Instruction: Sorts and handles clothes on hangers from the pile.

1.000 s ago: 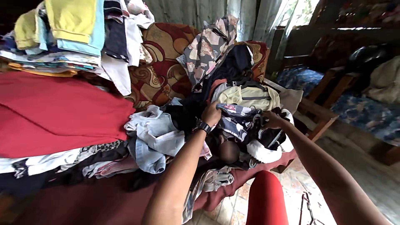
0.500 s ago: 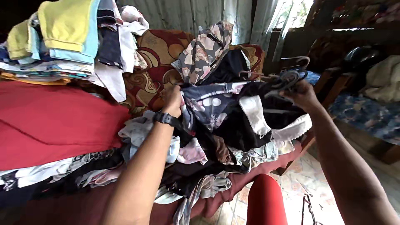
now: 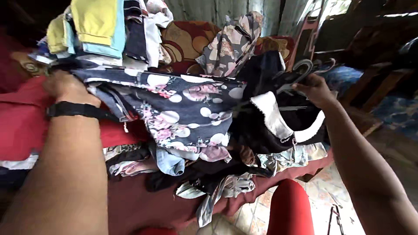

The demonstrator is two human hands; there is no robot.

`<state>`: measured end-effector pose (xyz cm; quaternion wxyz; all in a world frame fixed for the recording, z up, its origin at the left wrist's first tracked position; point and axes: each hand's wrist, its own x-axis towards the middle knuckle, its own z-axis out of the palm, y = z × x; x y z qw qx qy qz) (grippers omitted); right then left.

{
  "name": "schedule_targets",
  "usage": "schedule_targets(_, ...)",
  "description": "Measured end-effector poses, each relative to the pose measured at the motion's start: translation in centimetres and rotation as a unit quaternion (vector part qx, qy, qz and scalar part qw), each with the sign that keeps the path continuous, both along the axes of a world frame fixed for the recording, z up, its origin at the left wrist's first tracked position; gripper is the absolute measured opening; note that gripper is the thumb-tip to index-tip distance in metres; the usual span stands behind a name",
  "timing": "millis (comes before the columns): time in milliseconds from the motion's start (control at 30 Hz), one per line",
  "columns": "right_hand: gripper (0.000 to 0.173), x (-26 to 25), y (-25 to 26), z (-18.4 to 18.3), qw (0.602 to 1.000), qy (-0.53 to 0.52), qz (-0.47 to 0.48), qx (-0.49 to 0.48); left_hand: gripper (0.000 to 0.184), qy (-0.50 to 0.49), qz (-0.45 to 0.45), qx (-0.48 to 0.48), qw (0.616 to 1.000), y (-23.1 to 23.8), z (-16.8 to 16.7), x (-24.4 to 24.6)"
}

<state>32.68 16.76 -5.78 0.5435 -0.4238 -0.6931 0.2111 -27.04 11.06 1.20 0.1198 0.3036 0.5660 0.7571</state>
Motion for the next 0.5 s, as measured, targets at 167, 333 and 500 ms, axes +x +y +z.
schedule_targets(167, 0.032, -3.9, 2.0, -3.5, 0.997, -0.024, 0.005, -0.079, 0.04, 0.185, -0.08, -0.271, 0.941, -0.6, -5.0, 2.3)
schedule_targets(333, 0.035, -5.3, 1.1, -5.0, 0.996, -0.038, 0.023, -0.074, 0.049, 0.454, -0.158, -0.352, 0.803, 0.6, -8.6, 8.7)
schedule_targets(500, 0.031, -5.9, 0.0, -5.2, 0.995, -0.078, 0.045, -0.037, 0.038, 0.589, -0.198, -0.008, 0.783, 0.8, -10.3, 19.9)
